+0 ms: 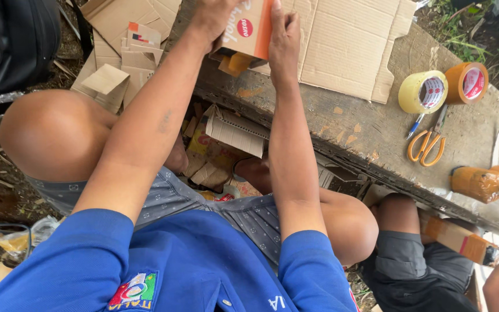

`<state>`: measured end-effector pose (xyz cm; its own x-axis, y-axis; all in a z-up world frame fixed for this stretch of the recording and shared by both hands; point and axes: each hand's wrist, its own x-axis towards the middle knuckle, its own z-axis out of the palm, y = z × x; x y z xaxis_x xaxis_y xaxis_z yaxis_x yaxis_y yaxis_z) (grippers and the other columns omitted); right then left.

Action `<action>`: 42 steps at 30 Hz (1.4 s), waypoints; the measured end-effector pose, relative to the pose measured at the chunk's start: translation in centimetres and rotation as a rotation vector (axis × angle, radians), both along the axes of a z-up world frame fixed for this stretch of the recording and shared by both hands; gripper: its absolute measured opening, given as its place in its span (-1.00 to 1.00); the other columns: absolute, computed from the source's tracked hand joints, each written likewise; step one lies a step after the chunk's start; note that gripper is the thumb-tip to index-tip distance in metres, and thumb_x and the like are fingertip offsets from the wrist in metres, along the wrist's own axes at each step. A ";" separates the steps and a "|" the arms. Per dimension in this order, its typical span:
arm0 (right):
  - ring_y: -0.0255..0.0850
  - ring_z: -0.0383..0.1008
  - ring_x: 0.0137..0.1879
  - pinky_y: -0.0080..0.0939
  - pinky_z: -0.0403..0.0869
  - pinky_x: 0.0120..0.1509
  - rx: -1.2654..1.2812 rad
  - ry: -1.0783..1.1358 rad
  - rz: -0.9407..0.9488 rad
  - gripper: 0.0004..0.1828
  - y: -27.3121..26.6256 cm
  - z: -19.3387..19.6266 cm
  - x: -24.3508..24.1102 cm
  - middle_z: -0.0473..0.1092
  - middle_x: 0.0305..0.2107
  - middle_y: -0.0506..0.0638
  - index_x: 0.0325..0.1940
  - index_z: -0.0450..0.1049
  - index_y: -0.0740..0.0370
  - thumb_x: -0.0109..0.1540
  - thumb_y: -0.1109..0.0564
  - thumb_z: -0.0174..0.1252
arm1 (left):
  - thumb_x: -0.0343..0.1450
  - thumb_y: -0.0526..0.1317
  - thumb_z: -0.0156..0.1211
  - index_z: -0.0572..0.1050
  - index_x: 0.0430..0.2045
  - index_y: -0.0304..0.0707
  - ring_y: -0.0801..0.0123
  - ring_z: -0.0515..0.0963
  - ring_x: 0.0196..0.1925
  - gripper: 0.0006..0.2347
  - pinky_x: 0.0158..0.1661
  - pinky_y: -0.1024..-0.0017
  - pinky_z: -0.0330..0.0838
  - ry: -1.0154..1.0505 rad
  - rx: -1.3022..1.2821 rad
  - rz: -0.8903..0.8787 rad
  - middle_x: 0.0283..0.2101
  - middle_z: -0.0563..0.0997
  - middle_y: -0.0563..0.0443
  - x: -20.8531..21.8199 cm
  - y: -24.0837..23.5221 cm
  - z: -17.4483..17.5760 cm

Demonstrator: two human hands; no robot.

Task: The person cuts a large piece of cardboard with a utility knife, folds it into a box shape, and secures the edges with brown tape. The person works at a wooden table outdoors.

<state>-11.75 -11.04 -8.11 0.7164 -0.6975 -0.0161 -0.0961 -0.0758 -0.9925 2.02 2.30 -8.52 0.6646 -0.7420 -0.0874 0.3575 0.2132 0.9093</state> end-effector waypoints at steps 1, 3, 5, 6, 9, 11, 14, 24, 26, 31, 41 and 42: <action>-0.38 0.28 -0.30 -0.32 0.47 -0.17 0.015 0.004 0.001 -0.47 0.0 0.2 -0.1 0.18 -0.40 -0.12 -0.25 0.22 0.14 0.39 -0.36 0.00 | 0.47 -0.12 0.23 0.48 -0.16 -0.44 0.33 0.81 -0.36 -0.72 -0.35 0.46 0.77 -0.025 0.043 0.027 -0.30 0.72 -0.11 -0.1 -0.5 -0.2; -0.33 0.45 -0.21 -0.27 0.57 -0.08 0.118 -0.052 0.040 -0.46 -0.1 0.5 -0.4 0.31 -0.32 -0.04 -0.11 0.27 0.20 0.37 -0.35 0.01 | 0.45 -0.10 0.24 0.51 -0.21 -0.41 0.39 0.81 -0.40 -0.72 -0.40 0.50 0.75 -0.130 0.110 0.076 -0.35 0.73 -0.07 -0.3 -1.7 -0.7; -0.26 0.56 -0.11 -0.21 0.64 0.00 0.214 -0.106 0.075 -0.42 -0.3 0.7 -0.9 0.40 -0.23 0.04 0.04 0.26 0.23 0.33 -0.34 0.03 | 0.44 -0.08 0.26 0.56 -0.25 -0.37 0.44 0.81 -0.43 -0.73 -0.45 0.53 0.72 -0.289 0.166 0.118 -0.39 0.74 -0.02 -0.7 -2.7 -1.3; -0.22 0.59 -0.06 -0.17 0.67 0.04 0.257 -0.136 0.089 -0.38 -0.4 0.8 -1.0 0.42 -0.18 0.07 0.13 0.22 0.22 0.31 -0.34 0.05 | 0.46 -0.05 0.24 0.53 -0.26 -0.37 0.45 0.78 -0.47 -0.72 -0.48 0.52 0.68 -0.416 0.196 0.132 -0.43 0.72 -0.01 -0.7 -3.3 -1.6; -0.12 0.62 0.02 -0.11 0.66 0.06 0.311 -0.153 0.111 -0.25 -1.0 1.0 -1.2 0.43 -0.11 0.15 0.25 0.18 0.31 0.29 -0.35 0.08 | 0.51 0.01 0.21 0.51 -0.31 -0.35 0.45 0.75 -0.55 -0.68 -0.52 0.52 0.60 -0.663 0.250 0.166 -0.54 0.69 0.02 -0.4 -4.3 -2.4; -0.12 0.61 0.05 -0.12 0.64 0.09 0.297 -0.141 0.110 -0.22 -0.8 0.8 -1.4 0.44 -0.09 0.15 0.27 0.19 0.32 0.30 -0.36 0.09 | 0.51 0.03 0.27 0.56 -0.38 -0.32 0.41 0.75 -0.56 -0.67 -0.51 0.53 0.64 -0.641 0.243 0.177 -0.57 0.69 0.05 -0.2 -3.8 -3.2; -0.17 0.58 -0.02 -0.12 0.65 0.08 0.239 -0.133 0.120 -0.27 -0.5 0.8 -1.0 0.45 -0.17 0.12 0.17 0.25 0.28 0.28 -0.40 0.09 | 0.40 0.18 0.25 0.49 -0.17 -0.32 0.32 0.68 -0.26 -0.53 -0.32 0.38 0.62 -0.357 0.214 0.183 -0.29 0.63 -0.02 1.7 -2.2 -3.6; -0.16 0.55 -0.24 -0.11 0.64 -0.14 0.089 0.053 0.021 -0.36 2.2 1.2 1.1 0.41 -0.38 0.05 -0.23 0.22 0.12 0.17 -0.49 0.12 | 0.26 0.49 0.17 0.43 0.16 -0.22 0.29 0.68 0.11 -0.19 0.18 0.17 0.58 0.084 0.269 -0.278 0.05 0.64 0.00 7.4 3.0 0.8; -0.08 0.59 -0.10 -0.07 0.64 -0.03 0.114 0.010 0.047 -0.38 2.9 1.6 1.5 0.44 -0.20 0.16 -0.15 0.27 0.14 0.19 -0.44 0.13 | 0.31 0.48 0.24 0.39 0.31 -0.29 0.26 0.60 0.19 -0.12 0.26 0.17 0.48 0.157 0.120 -0.339 0.16 0.59 -0.02 7.1 2.8 1.9; -0.03 0.57 0.23 -0.03 0.63 0.14 0.041 -0.089 0.013 -0.26 2.7 1.8 1.9 0.48 0.08 0.37 -0.24 0.26 0.36 0.28 -0.44 0.17 | 0.33 0.45 0.24 0.26 0.40 -0.33 0.16 0.56 0.37 -0.08 0.36 0.15 0.53 0.078 0.017 -0.340 0.34 0.49 -0.15 6.0 1.1 3.3; -0.22 0.58 -0.44 -0.17 0.58 -0.31 0.009 0.176 -0.084 -0.25 0.9 2.1 3.6 0.49 -0.59 0.02 -0.45 0.34 0.20 0.09 -0.59 0.12 | -0.02 0.63 0.28 0.24 0.29 -0.37 -0.09 0.49 0.37 0.17 0.21 -0.04 0.49 -0.048 0.314 -0.222 0.22 0.48 -0.27 6.7 1.4 2.3; -0.22 0.56 -0.44 -0.16 0.57 -0.33 -0.006 0.161 -0.098 -0.22 0.6 1.7 3.7 0.48 -0.59 0.04 -0.46 0.33 0.22 0.10 -0.60 0.12 | 0.02 0.61 0.28 0.28 0.28 -0.40 -0.04 0.52 0.35 0.13 0.20 0.00 0.51 -0.041 0.307 -0.217 0.20 0.51 -0.28 7.4 1.5 1.3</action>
